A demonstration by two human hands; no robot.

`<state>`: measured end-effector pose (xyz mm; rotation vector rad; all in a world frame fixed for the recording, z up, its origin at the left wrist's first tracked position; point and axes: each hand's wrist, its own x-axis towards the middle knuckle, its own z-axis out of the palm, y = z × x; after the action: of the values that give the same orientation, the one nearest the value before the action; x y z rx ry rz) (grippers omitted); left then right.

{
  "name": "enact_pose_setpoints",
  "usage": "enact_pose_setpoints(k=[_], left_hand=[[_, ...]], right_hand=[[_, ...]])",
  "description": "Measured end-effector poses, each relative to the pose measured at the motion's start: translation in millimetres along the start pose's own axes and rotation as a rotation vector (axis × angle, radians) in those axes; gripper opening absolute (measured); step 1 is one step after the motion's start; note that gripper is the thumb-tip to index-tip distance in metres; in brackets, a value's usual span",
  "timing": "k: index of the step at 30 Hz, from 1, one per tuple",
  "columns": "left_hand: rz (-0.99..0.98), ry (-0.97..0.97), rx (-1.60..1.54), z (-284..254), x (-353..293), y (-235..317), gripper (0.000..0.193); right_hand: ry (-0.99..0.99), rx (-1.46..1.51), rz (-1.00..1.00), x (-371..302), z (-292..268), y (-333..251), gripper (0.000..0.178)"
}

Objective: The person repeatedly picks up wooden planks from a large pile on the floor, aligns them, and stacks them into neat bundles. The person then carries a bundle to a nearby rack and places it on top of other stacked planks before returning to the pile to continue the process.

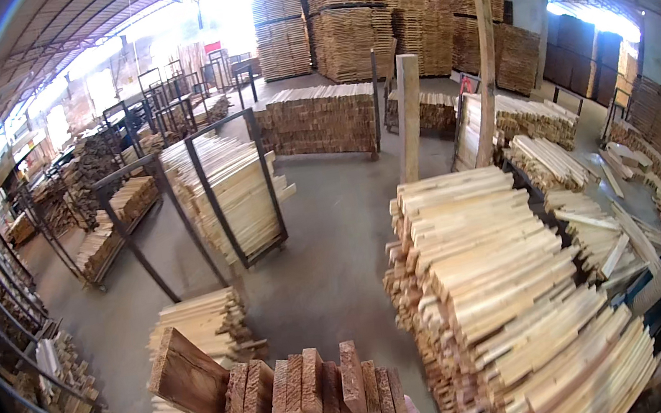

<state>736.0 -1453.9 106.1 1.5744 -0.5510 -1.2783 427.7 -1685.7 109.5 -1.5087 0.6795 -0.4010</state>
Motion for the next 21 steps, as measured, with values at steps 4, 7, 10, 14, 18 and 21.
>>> enact_pose_setpoints(k=[4,7,10,14,18,21], left_hand=[[-0.123,-0.105,-0.064,-50,128,89,0.046],[0.021,0.001,-0.082,-47,206,166,0.051],[0.031,-0.146,0.147,-109,325,172,0.056],[0.203,0.021,0.168,-154,433,213,0.061],[0.143,0.04,0.052,-176,533,294,0.054],[0.142,0.018,0.1,-204,613,337,0.051]], right_hand=[[0.077,0.157,0.125,118,-27,9,0.036],[0.091,0.231,0.04,212,-37,-18,0.028],[0.087,-0.058,-0.132,321,-62,-37,0.022],[0.106,-0.018,-0.219,468,-83,-104,0.017],[0.087,-0.292,-0.095,599,-117,-90,0.027],[0.239,-0.23,-0.126,691,-125,-124,0.032]])
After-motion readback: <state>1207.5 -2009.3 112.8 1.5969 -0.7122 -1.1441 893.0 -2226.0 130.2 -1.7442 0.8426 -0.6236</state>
